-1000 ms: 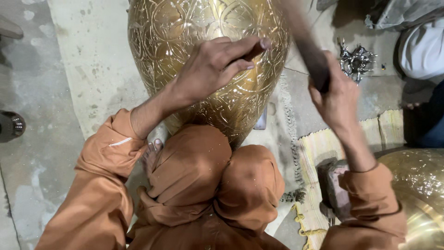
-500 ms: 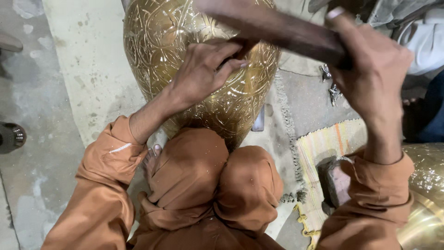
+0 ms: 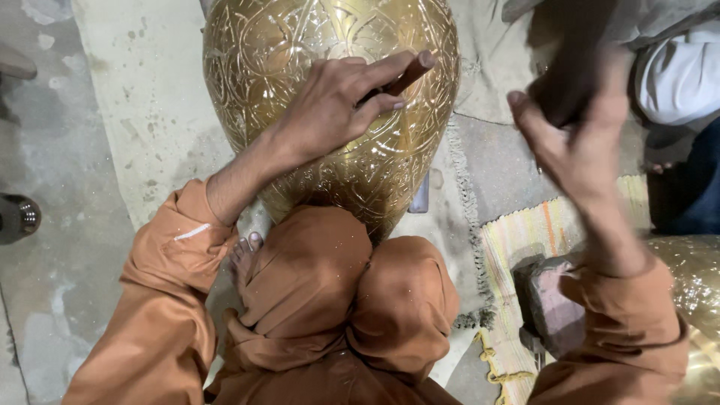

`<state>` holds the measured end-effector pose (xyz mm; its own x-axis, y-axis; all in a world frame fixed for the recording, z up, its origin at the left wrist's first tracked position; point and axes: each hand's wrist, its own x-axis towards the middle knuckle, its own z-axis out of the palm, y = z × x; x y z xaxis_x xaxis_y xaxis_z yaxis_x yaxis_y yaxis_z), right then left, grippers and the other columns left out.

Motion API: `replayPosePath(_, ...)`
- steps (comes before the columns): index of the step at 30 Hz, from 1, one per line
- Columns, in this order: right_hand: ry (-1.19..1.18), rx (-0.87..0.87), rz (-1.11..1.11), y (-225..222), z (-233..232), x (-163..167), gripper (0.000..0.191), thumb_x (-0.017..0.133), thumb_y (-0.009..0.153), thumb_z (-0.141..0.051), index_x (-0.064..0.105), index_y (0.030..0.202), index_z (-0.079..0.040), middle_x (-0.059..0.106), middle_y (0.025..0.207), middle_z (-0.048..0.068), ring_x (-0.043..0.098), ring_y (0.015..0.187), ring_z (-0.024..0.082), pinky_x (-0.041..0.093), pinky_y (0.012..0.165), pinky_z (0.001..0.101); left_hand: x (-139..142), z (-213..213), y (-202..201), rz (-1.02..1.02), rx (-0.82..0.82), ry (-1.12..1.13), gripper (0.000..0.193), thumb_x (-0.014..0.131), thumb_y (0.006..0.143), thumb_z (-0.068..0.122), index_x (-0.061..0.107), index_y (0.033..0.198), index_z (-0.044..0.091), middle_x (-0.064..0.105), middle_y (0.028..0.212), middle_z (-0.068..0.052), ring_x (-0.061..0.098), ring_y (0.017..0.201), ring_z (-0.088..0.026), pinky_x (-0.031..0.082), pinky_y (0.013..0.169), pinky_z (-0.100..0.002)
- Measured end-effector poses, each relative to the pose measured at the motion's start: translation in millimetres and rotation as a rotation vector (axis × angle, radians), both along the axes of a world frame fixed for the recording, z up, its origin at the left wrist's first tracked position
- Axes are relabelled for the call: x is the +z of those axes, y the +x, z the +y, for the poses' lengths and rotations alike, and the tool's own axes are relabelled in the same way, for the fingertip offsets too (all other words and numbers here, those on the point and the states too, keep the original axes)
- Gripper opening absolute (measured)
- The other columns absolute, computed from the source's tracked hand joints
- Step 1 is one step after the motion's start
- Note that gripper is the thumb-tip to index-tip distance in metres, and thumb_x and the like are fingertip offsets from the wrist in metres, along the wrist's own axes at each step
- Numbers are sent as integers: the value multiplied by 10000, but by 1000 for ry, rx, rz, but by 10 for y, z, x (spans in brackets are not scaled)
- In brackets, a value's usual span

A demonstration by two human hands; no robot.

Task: The person sits cross-legged on the floor holding a large embossed brass vessel between their legs. They hold a small punch against the vessel's decorated surface and strike it with a wooden mallet, repositioning the punch repeatedly to work the pattern across the brass.

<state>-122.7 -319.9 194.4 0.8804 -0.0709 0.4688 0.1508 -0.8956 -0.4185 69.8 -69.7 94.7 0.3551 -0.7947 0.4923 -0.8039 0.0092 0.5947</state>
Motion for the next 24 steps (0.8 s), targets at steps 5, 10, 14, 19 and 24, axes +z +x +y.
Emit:
replayPosePath(5, -390, -13, 5, -45, -36, -77, 533, 800, 984, -69, 525, 1436, -2, 716, 1026, 200, 735, 892, 292, 614, 772, 367, -2, -54, 44, -10, -33, 48, 472, 696, 1007, 321, 641, 1414, 87, 684, 676, -59, 583, 525, -130, 547, 544, -374)
replayPosePath(10, -137, -186, 80, -185, -92, -165, 494, 708, 1029, -95, 486, 1469, -65, 744, 886, 134, 711, 721, 259, 575, 662, 363, -2, -82, 84, 16, -96, 68, 446, 658, 1045, 325, 620, 1439, 120, 714, 755, -48, 630, 564, -117, 587, 580, -365)
replayPosePath(14, -394, -222, 137, -234, -88, -395, 518, 793, 1012, -137, 544, 1465, -99, 708, 901, 165, 709, 759, 304, 577, 688, 382, -29, -81, 25, 40, -62, -23, 446, 683, 1070, 306, 586, 1474, 145, 769, 1000, -74, 696, 665, -129, 615, 612, -345)
replayPosePath(19, -382, -181, 166, -144, -183, -489, 533, 768, 981, -59, 570, 1471, -127, 708, 922, 123, 681, 680, 261, 543, 597, 384, -80, -91, -59, 110, 40, -19, 472, 717, 1017, 219, 589, 1456, 101, 771, 896, -93, 687, 598, -179, 616, 548, -342)
replayPosePath(24, 499, 27, -155, -32, -177, -288, 599, 715, 1064, -82, 276, 1471, -63, 683, 1020, 26, 679, 816, 95, 623, 759, 285, -81, -72, -66, 39, 58, -95, 411, 737, 1047, 242, 608, 1423, 139, 757, 917, -61, 696, 675, -135, 590, 578, -316)
